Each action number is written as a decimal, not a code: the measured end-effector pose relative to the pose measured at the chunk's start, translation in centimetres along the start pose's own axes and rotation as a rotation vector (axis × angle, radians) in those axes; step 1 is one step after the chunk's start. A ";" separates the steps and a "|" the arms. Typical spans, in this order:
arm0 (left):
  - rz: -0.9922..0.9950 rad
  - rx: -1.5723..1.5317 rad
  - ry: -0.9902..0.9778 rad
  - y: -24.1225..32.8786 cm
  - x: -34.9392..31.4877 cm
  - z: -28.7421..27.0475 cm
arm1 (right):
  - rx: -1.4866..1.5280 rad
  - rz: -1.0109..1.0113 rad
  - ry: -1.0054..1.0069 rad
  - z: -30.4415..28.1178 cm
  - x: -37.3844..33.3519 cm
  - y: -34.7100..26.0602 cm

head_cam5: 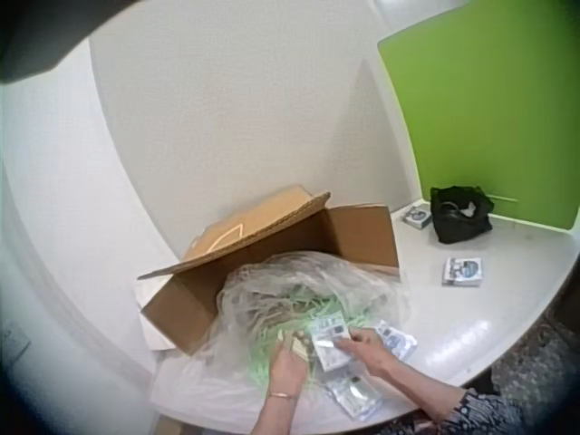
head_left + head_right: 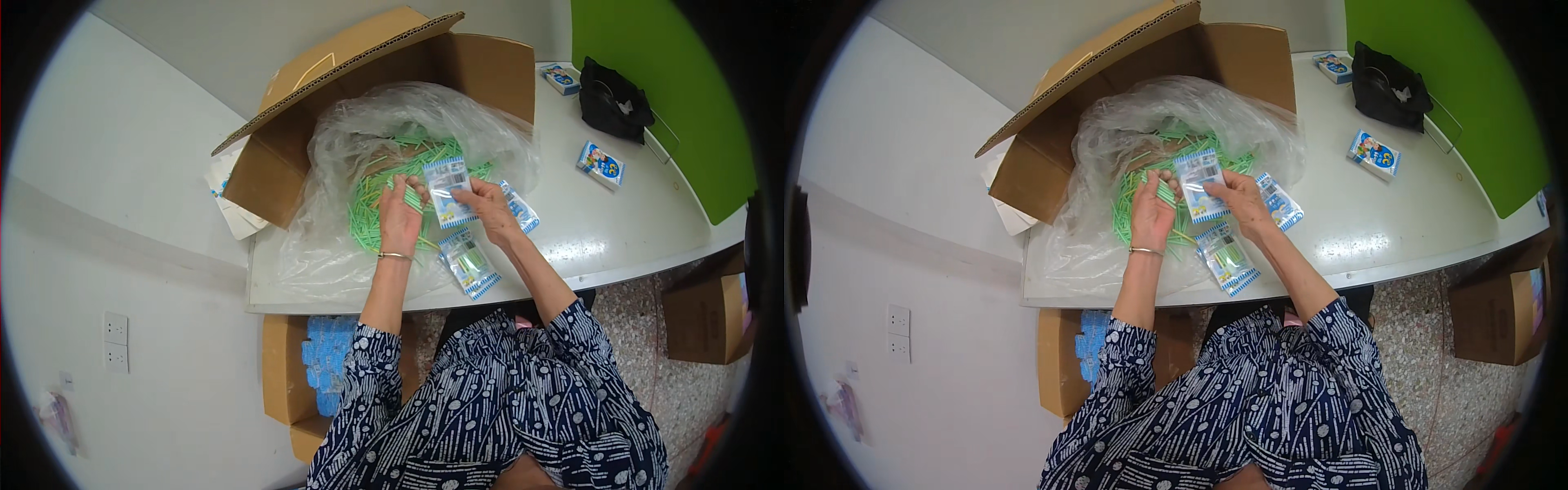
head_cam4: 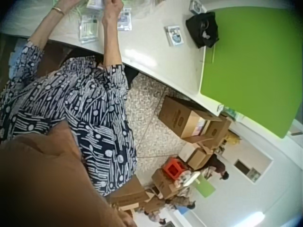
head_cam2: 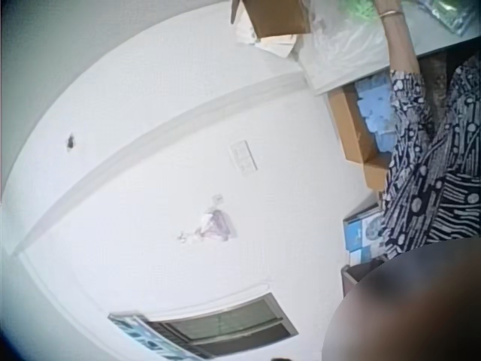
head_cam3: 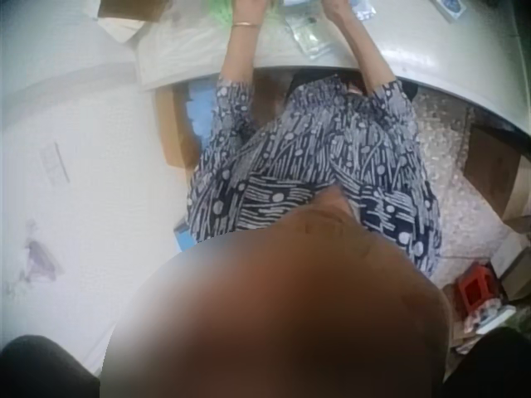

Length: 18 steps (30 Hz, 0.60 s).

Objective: Packing green plastic straws into small plastic bags.

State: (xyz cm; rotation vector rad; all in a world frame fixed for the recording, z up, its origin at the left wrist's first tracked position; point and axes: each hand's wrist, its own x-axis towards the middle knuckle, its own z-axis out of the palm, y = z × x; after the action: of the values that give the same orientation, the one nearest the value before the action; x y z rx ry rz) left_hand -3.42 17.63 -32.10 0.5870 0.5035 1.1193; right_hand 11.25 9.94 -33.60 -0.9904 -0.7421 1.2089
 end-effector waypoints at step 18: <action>-0.159 1.012 -0.221 2.6 -1.3 2.6 | -0.384 0.066 -0.353 -2.5 0.7 -2.2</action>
State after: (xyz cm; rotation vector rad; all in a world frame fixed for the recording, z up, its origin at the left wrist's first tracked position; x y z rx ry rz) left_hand -3.97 16.82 -28.28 1.4974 0.9027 0.5735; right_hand 14.50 9.99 -32.65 -1.1319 -1.2634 1.3454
